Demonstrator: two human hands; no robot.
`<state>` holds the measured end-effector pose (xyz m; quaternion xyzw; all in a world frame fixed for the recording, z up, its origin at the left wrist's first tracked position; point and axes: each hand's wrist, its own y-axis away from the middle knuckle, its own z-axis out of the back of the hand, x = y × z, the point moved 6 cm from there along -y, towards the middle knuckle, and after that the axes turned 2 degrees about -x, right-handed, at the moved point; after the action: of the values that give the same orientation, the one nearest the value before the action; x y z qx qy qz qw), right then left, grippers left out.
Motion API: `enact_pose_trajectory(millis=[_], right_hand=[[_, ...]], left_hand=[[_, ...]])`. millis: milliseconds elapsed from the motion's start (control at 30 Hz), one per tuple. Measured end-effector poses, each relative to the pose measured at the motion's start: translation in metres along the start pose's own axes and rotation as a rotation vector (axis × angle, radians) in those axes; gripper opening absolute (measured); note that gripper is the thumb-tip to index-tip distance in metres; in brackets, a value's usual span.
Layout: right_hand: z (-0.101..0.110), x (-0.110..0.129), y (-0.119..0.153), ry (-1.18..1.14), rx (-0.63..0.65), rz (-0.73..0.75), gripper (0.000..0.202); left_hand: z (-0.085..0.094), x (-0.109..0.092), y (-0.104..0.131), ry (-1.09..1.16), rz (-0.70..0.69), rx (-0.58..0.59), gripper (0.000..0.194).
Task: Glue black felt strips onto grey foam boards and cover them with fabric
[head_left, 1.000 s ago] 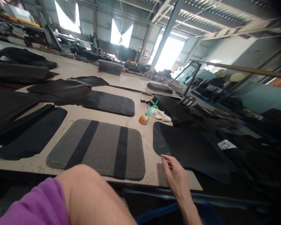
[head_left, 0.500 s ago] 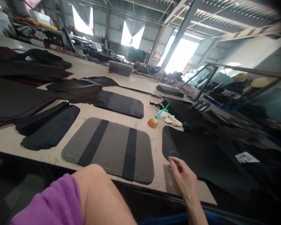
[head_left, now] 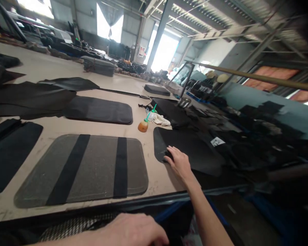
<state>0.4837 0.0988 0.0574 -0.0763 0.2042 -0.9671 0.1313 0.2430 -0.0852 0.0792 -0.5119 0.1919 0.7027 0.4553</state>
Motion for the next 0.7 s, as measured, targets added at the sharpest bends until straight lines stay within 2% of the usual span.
enact_pose_trajectory(millis=[133,267,467,600,633,700], right_hand=[[-0.015,-0.003,-0.006,0.026,0.059,0.025,0.029],[-0.019,-0.007,-0.014,0.065,0.057,-0.001,0.018],[-0.014,-0.007,-0.018,0.061,0.087,0.034,0.027],[-0.012,0.003,0.001,0.002,0.137,0.145,0.065],[-0.011,0.005,0.007,-0.009,0.139,0.161,0.069],[-0.008,0.007,0.015,-0.038,0.128,0.175,0.064]], left_hand=[[0.04,-0.002,0.015,-0.001,0.261,-0.06,0.02],[0.056,-0.017,0.021,0.021,0.416,-0.032,0.023],[0.058,-0.015,0.006,0.005,0.447,0.004,0.022],[0.056,-0.01,-0.001,0.029,0.441,0.021,0.021],[0.055,-0.009,-0.002,0.036,0.444,0.024,0.021],[0.053,-0.008,-0.004,0.049,0.448,0.034,0.022]])
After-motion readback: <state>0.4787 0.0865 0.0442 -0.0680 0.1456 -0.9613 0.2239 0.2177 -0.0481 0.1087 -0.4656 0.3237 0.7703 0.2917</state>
